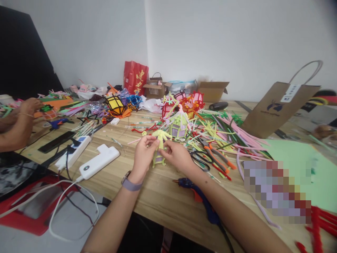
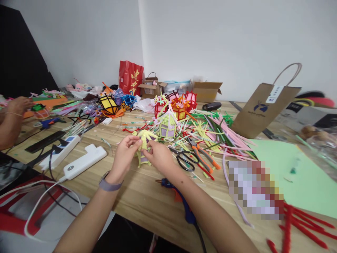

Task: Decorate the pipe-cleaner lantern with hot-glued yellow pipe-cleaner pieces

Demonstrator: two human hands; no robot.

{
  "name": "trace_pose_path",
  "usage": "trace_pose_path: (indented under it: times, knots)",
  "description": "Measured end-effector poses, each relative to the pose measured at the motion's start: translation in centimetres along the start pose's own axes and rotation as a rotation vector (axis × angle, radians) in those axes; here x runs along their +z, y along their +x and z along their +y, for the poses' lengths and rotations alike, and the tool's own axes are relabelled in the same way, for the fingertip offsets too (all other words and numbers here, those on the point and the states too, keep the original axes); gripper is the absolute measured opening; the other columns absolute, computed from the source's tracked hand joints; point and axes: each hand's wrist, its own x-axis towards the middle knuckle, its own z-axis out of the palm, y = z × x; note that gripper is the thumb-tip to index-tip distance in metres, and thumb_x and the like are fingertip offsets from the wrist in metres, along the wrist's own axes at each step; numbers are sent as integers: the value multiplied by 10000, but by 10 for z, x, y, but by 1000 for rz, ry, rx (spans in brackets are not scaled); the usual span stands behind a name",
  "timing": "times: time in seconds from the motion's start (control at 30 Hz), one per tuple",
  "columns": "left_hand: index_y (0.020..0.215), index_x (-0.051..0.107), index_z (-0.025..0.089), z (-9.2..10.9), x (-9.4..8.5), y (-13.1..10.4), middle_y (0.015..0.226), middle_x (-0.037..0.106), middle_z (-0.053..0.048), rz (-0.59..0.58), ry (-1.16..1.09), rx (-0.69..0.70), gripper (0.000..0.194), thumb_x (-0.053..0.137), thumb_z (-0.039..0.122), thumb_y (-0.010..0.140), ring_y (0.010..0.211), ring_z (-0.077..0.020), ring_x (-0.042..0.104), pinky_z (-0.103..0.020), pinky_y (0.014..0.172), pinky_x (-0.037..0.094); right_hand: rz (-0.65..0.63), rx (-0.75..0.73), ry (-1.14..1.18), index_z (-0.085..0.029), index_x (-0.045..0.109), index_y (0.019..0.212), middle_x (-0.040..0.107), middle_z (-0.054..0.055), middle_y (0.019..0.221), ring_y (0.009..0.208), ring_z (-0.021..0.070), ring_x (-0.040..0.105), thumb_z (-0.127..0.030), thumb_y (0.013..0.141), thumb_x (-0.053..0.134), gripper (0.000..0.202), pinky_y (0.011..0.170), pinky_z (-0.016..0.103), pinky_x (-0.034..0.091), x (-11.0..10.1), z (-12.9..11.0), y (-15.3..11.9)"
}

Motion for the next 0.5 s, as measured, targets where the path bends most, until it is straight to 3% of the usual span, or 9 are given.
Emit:
trace_pose_path:
  times: [0.1, 0.2, 0.3, 0.5]
  knots:
    - [932, 676, 194, 2, -14, -1, 920, 689, -60, -29, 125, 56, 201, 631, 306, 772, 802, -182, 605, -284, 711, 449, 13, -19, 0, -174, 637, 845, 649, 18, 661, 570, 139, 558, -329, 839, 623, 156, 534, 229, 314, 0, 2, 0]
    - [802, 735, 221, 3, -25, 1, 868, 685, -62, -93, 251, 162, 111, 667, 262, 724, 807, -211, 598, -306, 721, 450, 22, -36, 10, -178, 634, 836, 644, 12, 657, 572, 139, 559, -326, 837, 626, 149, 539, 228, 318, 1, 4, 1]
    - [708, 738, 229, 3, -26, 3, 794, 655, -56, -166, 285, 193, 72, 667, 237, 702, 772, -214, 585, -312, 699, 449, 21, -44, 34, -175, 627, 836, 636, 6, 652, 573, 136, 556, -320, 835, 629, 144, 544, 226, 323, 1, 6, 1]
    - [703, 722, 219, 1, -21, 1, 758, 650, -46, -175, 309, 178, 83, 643, 235, 720, 755, -207, 584, -306, 691, 439, 23, -80, 54, -175, 602, 791, 602, -12, 630, 555, 124, 517, -310, 844, 625, 146, 537, 223, 304, 1, 11, 2]
